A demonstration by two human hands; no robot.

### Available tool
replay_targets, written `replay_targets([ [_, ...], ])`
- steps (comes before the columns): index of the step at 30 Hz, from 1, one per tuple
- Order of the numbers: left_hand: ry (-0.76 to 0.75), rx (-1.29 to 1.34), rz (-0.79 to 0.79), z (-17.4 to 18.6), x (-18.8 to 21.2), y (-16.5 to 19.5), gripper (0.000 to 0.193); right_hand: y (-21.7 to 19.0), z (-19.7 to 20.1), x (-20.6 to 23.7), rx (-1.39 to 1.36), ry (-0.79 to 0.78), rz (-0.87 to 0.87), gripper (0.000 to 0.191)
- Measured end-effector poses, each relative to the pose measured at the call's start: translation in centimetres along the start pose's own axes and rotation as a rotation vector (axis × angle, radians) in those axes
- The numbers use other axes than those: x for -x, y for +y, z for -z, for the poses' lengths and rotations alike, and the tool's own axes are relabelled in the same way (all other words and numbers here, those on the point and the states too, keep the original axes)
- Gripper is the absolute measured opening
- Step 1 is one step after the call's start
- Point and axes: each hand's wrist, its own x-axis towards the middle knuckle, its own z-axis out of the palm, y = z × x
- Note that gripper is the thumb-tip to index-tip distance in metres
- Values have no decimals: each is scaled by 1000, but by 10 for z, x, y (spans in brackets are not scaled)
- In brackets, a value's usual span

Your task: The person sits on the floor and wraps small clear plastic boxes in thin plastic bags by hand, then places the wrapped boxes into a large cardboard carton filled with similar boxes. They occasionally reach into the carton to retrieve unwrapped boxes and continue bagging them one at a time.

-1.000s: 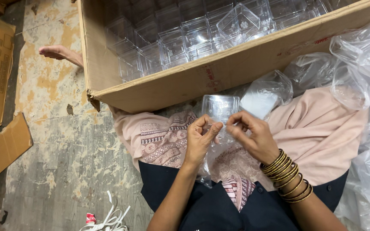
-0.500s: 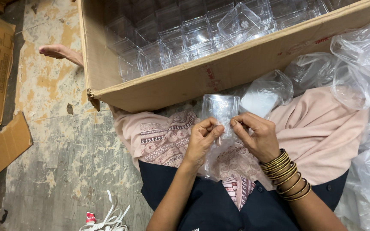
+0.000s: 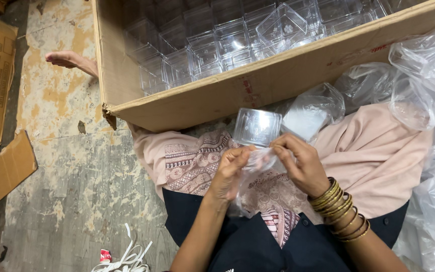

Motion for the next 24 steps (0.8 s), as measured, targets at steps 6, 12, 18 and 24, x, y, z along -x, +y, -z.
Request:
replay_targets([
  [6, -182, -307, 47, 23, 1, -3, 17, 12, 22, 16, -1473, -8, -305, 13],
  [12, 197, -1369, -463, -8, -13, 24, 13, 33, 0, 13, -272, 43, -398, 42],
  [18, 216, -1573, -480, -45, -42, 36, 50, 47, -23, 13, 51, 125, -452, 39],
  [24, 231, -1501, -536, -39, -42, 40, 34, 33, -39, 7, -270, 189, -367, 42],
])
